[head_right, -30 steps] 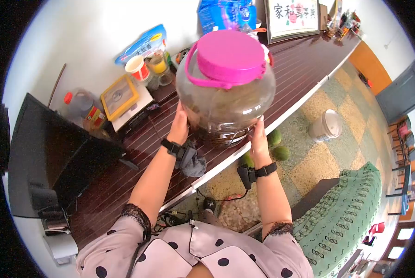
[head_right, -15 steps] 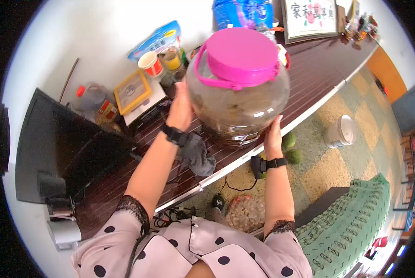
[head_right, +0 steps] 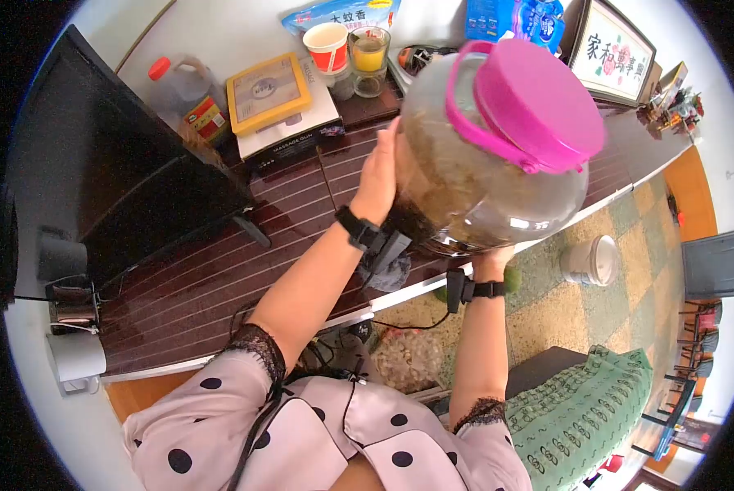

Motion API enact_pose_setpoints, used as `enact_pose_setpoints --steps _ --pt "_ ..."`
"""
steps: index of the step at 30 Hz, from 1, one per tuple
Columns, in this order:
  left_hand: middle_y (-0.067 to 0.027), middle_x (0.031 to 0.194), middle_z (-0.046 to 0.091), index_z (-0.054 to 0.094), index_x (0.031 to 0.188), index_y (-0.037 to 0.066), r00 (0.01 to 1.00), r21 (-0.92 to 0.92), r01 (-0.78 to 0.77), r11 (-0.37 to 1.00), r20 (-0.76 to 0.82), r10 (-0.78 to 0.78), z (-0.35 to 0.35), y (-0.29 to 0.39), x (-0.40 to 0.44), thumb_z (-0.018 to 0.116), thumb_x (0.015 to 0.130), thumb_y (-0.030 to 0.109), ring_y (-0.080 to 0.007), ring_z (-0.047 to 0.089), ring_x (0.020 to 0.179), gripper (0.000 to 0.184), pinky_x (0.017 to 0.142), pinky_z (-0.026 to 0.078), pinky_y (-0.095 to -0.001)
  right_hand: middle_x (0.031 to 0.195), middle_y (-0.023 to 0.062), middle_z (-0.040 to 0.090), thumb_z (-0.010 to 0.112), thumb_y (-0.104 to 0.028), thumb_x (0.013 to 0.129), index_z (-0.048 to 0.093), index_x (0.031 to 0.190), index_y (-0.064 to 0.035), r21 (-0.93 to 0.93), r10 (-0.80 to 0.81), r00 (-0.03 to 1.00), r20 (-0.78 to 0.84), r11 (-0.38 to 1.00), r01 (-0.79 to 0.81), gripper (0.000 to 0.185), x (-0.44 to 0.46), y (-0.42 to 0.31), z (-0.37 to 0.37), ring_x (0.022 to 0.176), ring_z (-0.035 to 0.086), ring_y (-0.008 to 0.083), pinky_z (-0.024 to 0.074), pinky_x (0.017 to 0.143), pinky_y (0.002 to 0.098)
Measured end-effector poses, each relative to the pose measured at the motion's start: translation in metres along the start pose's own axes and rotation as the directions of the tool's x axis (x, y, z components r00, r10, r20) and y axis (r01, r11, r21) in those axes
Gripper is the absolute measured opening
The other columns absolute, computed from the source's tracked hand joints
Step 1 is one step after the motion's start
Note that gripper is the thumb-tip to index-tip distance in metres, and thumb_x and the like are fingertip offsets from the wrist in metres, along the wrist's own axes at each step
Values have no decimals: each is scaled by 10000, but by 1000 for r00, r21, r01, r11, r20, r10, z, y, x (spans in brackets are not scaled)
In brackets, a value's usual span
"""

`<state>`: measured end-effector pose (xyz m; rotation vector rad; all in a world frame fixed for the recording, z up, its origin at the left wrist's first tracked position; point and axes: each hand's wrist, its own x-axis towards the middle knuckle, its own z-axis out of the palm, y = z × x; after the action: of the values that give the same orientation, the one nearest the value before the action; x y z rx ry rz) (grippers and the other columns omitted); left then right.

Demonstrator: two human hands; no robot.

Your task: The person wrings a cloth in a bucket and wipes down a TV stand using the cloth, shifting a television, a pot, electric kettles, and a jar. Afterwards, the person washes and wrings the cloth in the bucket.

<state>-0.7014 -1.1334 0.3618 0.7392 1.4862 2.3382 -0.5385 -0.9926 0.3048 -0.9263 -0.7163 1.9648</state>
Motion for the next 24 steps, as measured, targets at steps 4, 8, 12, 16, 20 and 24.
enact_pose_setpoints --steps 4,8,12,16,20,24 --pt "-135 1359 442 389 1352 -9 988 -17 18 1000 -156 -21 -36 22 -17 216 1008 421 -208 406 1259 578 1065 274 -307 1099 109 593 410 -348 937 537 1163 -42 -37 86 996 26 996 -85 402 5 35 9 972 567 288 483 816 446" --pt "-131 1388 403 334 1386 -6 970 -185 70 980 -217 -110 -82 43 -27 200 989 493 -215 378 1278 651 1074 259 -313 1171 101 561 442 -339 938 470 1235 -21 -35 221 951 214 975 -219 436 -7 69 38 1064 542 271 458 888 414" --pt "-132 1439 320 231 1425 -1 954 -201 83 976 -268 -136 -110 72 -34 213 973 534 -215 322 1314 700 1086 239 -316 1240 90 519 426 -391 949 430 1287 -23 -149 193 941 280 977 -156 500 -17 101 60 1120 507 263 432 926 388" --pt "-153 1454 289 158 1436 -25 920 -147 161 976 -337 -202 -134 64 -41 225 972 530 -231 311 1323 727 1090 224 -314 1244 86 513 426 -439 944 428 1296 -31 -96 201 930 307 979 -180 539 -28 109 70 1116 506 263 430 921 380" --pt "-188 1442 289 121 1432 -43 957 102 222 970 -212 -197 -109 91 -96 357 931 537 -271 287 1332 801 1083 231 -340 1234 86 520 410 -457 945 431 1294 -30 -108 183 930 318 982 -156 552 -23 111 66 1112 507 265 427 924 384" --pt "-290 1415 298 51 1408 -115 954 431 298 852 -143 -262 -123 54 -145 674 795 463 -330 308 1328 1047 1063 270 -347 1270 99 499 378 -494 947 416 1306 -20 -159 206 939 275 973 -167 595 -26 114 64 1126 499 277 417 941 392"
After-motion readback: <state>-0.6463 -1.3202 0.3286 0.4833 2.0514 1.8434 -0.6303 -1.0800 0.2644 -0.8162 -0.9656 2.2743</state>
